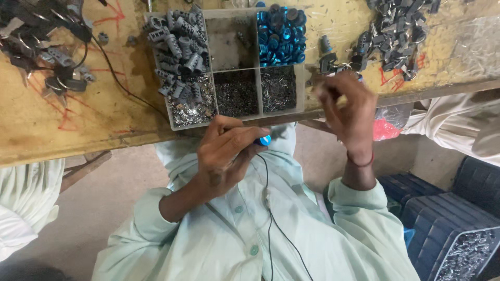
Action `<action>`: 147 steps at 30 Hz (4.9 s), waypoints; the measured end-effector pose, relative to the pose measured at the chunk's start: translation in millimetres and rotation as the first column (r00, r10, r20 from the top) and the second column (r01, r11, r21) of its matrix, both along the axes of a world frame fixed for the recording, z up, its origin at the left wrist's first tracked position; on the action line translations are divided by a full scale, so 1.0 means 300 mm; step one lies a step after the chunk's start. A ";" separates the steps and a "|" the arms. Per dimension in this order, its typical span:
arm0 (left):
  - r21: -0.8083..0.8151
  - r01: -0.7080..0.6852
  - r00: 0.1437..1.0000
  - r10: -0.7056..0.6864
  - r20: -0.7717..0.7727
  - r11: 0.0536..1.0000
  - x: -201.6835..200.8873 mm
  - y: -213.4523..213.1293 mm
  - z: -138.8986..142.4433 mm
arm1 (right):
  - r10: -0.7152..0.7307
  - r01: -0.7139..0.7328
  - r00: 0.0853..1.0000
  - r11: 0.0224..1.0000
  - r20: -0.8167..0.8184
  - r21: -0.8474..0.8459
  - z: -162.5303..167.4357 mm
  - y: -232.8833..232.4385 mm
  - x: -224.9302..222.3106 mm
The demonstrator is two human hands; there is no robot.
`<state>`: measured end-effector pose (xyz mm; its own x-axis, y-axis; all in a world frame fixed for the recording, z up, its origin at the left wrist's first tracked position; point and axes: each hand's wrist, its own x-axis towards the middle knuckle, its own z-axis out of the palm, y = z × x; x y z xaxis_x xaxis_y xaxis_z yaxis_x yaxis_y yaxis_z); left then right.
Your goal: The person sits at a workbench assembling small metal components by hand. They pick parts from a compartment tray, fit pieces together between their fingers, and place the finished assemblies on the table beside the tray, repeating the cycle.
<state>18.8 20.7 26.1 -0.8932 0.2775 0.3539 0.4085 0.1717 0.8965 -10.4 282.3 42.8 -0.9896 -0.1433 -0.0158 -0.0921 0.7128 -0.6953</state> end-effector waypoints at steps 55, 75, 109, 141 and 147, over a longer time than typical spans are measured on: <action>-0.114 0.176 0.973 -0.190 -0.131 0.978 -0.045 0.006 -0.037 | 0.440 -0.407 0.895 0.871 -0.072 0.274 0.199 -0.085 0.051; 0.020 0.597 0.767 -0.563 -0.306 0.802 -0.021 -0.061 0.319 | -0.063 0.121 0.942 0.980 -0.329 0.160 0.132 0.009 -0.062; -0.708 -0.273 0.594 -0.465 -0.656 0.651 0.186 -0.138 0.327 | 0.458 -0.406 0.875 0.871 -0.159 0.276 0.256 -0.287 -0.087; -0.748 -0.004 0.999 -0.038 -0.039 0.664 -0.111 -0.238 -0.065 | 0.449 -0.410 0.893 0.789 0.027 0.458 -0.092 -0.324 -0.104; -0.468 -0.075 0.997 0.083 -0.004 0.881 -0.071 -0.231 -0.055 | 0.417 -0.384 0.909 0.823 0.012 0.418 -0.104 -0.324 -0.083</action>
<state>-2.4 -48.7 9.6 -0.9234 0.3354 0.1868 0.3628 0.6032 0.7103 -35.3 185.0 11.6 -0.8469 -0.5248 -0.0862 -0.4715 0.8159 -0.3347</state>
